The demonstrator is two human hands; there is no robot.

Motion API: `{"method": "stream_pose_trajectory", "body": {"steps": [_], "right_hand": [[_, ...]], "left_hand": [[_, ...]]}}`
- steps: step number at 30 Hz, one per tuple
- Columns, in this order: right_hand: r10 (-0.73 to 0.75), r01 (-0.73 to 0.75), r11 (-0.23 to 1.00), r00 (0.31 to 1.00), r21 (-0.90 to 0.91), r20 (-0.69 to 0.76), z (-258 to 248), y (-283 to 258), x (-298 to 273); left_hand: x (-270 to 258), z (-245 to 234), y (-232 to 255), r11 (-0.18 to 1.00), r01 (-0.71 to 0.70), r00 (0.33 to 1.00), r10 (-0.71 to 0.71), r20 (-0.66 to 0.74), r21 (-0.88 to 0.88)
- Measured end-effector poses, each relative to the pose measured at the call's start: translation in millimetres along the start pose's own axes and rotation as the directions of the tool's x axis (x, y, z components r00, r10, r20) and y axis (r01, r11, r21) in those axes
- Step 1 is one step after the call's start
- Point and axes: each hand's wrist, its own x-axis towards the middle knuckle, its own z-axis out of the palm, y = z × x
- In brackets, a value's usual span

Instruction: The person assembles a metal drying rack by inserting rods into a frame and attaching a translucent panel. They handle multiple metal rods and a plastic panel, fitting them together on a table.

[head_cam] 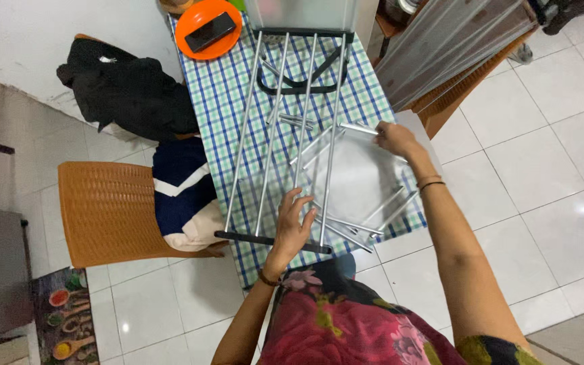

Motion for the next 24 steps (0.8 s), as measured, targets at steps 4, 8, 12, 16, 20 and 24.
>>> {"method": "stream_pose_trajectory", "body": {"steps": [4, 8, 12, 16, 20, 24], "right_hand": [[-0.006, -0.042, 0.915, 0.993, 0.402, 0.117, -67, -1, -38], [-0.02, -0.019, 0.81, 0.998, 0.586, 0.06, -95, -10, -76], [0.008, -0.019, 0.687, 1.0, 0.726, 0.018, -97, -22, -110], [-0.017, 0.112, 0.86, 0.981, 0.498, -0.191, -76, -46, -144], [-0.154, 0.237, 0.804, 0.969, 0.546, -0.194, -47, -69, -176], [-0.246, 0.355, 0.817, 0.927, 0.454, -0.282, -21, -89, -202]], "left_hand": [[0, 32, 10, 0.992, 0.021, 1.0, -0.02, 0.009, -0.128], [14, 99, 11, 0.899, 0.174, 0.984, -0.138, 0.116, -0.402], [56, 177, 7, 0.749, 0.205, 0.977, -0.12, 0.175, -0.63], [95, 229, 13, 0.615, 0.304, 0.945, -0.293, 0.147, -0.728], [113, 240, 5, 0.423, 0.466, 0.817, -0.542, 0.196, -0.777], [88, 226, -22, 0.476, 0.395, 0.843, -0.529, 0.103, -0.786]]}}
